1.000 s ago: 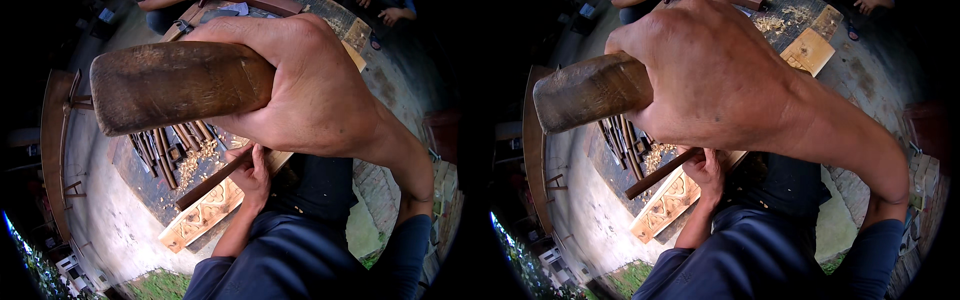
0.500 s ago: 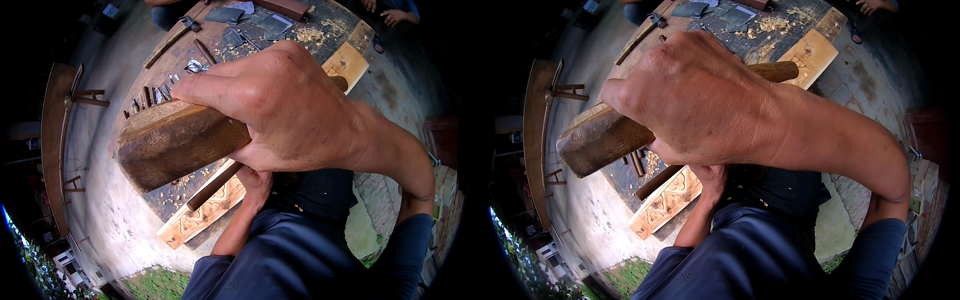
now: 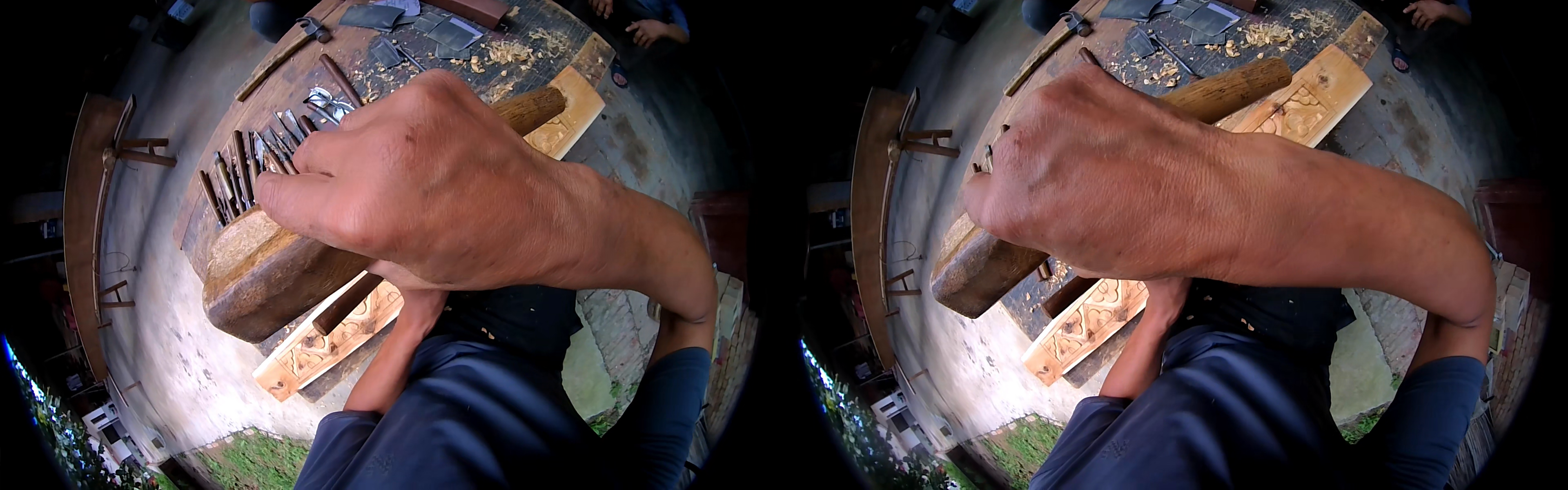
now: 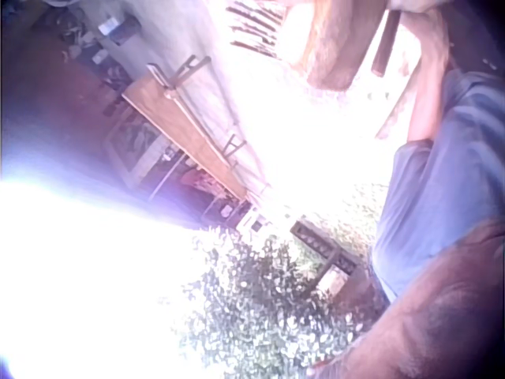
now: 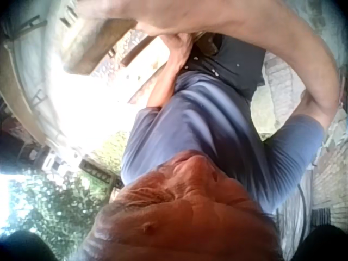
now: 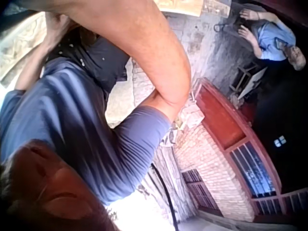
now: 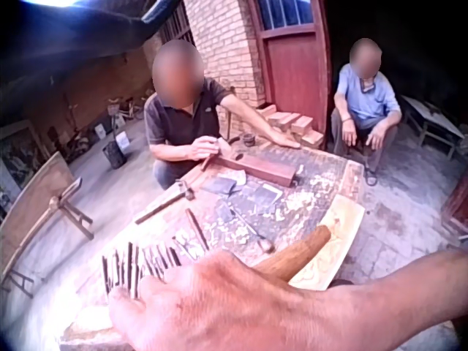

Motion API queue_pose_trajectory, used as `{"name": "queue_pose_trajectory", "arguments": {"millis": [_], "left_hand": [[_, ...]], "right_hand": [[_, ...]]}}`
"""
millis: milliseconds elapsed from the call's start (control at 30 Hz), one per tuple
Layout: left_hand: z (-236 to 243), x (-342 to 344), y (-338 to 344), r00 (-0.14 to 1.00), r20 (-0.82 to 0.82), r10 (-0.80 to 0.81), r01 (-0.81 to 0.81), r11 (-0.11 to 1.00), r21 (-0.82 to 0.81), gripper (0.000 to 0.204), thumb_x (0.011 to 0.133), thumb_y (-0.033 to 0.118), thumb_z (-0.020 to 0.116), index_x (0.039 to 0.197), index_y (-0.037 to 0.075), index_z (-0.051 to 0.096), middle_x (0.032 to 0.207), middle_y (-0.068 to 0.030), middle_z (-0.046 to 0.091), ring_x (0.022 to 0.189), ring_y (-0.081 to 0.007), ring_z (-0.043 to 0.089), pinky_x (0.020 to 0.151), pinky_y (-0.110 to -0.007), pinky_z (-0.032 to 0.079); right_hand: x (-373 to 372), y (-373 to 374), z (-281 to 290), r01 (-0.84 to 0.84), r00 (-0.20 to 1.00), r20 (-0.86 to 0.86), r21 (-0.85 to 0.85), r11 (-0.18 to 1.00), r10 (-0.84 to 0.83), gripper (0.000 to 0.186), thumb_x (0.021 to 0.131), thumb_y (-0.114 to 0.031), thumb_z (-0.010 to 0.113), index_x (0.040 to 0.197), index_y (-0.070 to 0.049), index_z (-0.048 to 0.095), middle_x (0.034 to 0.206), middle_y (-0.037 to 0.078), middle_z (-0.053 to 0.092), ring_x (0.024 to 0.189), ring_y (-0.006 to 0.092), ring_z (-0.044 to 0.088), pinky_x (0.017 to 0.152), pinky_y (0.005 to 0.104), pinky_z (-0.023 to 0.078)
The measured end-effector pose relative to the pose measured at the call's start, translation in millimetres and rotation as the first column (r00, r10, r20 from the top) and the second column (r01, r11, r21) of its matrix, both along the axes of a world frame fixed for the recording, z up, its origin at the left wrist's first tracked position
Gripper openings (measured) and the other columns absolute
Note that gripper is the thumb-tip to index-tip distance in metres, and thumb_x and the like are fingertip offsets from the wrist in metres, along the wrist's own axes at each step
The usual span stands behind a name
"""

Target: The person carves a decorative floral pattern into a wooden board using a chisel and a wooden mallet. They repeatedly position the chisel and strike it to remove wood shavings, gradually deepening the design along the board's edge.

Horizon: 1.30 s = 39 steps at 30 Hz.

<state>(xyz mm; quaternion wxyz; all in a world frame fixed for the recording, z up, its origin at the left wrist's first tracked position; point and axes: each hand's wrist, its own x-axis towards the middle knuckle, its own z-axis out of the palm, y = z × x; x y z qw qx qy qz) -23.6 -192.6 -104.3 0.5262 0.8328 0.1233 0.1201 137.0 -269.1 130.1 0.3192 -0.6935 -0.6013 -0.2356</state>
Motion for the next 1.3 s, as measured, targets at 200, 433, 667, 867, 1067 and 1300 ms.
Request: {"name": "queue_pose_trajectory", "arguments": {"millis": [200,433,667,867,1067,1300], "left_hand": [[-95.1,-58.5,25.6,0.980,-0.060,-0.191,0.200,0.934,0.297,0.052,0.096,0.031,0.073,0.138,0.002,0.061,0.132,-0.0227,0.065,0.124,-0.0390,0.059,0.105,-0.055,0.044],[-121.0,-54.7,35.3,0.962,0.136,-0.238,0.159,0.888,0.431,0.059,0.098,0.038,0.068,0.145,0.004,0.055,0.141,-0.0236,0.060,0.134,-0.0427,0.050,0.113,-0.059,0.032],[-114.4,-62.3,30.5,0.984,-0.051,-0.171,0.177,0.905,0.387,0.060,0.097,0.039,0.068,0.146,0.006,0.055,0.142,-0.0222,0.060,0.137,-0.0413,0.049,0.114,-0.058,0.033],[-117.8,-57.7,30.5,0.985,0.037,-0.170,0.149,0.934,0.323,0.058,0.094,0.032,0.072,0.143,0.005,0.056,0.136,-0.0231,0.062,0.130,-0.0411,0.055,0.109,-0.054,0.039],[-90.5,-51.5,33.7,0.989,0.074,-0.130,0.101,0.946,0.308,0.055,0.095,0.030,0.071,0.141,0.005,0.056,0.132,-0.0231,0.063,0.126,-0.0411,0.056,0.105,-0.054,0.040],[-35.9,-9.1,23.1,0.971,0.174,-0.163,0.105,0.948,0.302,0.052,0.095,0.027,0.071,0.139,0.004,0.055,0.127,-0.0230,0.063,0.120,-0.0412,0.057,0.101,-0.053,0.041]], "right_hand": [[-9.0,13.1,-12.0,-0.022,0.982,0.187,0.203,0.979,-0.017,0.028,0.074,-0.019,0.075,0.098,-0.006,0.071,0.084,0.005,0.066,0.079,0.0191,0.069,0.063,0.0348,0.053],[-10.8,13.1,1.0,0.001,0.981,0.194,0.019,1.000,-0.005,0.019,0.075,-0.019,0.073,0.087,-0.007,0.065,0.068,0.001,0.049,0.057,0.0129,0.059,0.044,0.0293,0.046],[-9.5,11.6,-0.3,0.004,0.987,0.163,-0.036,0.999,0.002,0.020,0.074,-0.020,0.073,0.086,-0.006,0.064,0.065,0.001,0.047,0.057,0.0134,0.060,0.044,0.0297,0.046],[-9.5,13.8,-0.5,-0.041,0.988,0.150,-0.039,0.998,0.046,0.021,0.074,-0.020,0.075,0.087,-0.006,0.065,0.067,0.001,0.050,0.059,0.0134,0.062,0.045,0.0304,0.048],[-8.7,16.9,-2.8,-0.059,0.990,0.125,-0.060,0.996,0.066,0.022,0.074,-0.019,0.075,0.090,-0.007,0.065,0.070,0.001,0.052,0.061,0.0139,0.063,0.047,0.0305,0.049],[-8.3,-19.1,-2.5,0.074,0.997,0.043,-0.111,0.991,-0.069,0.024,0.075,-0.018,0.076,0.093,-0.007,0.065,0.074,0.001,0.053,0.064,0.0144,0.064,0.050,0.0306,0.050]]}}
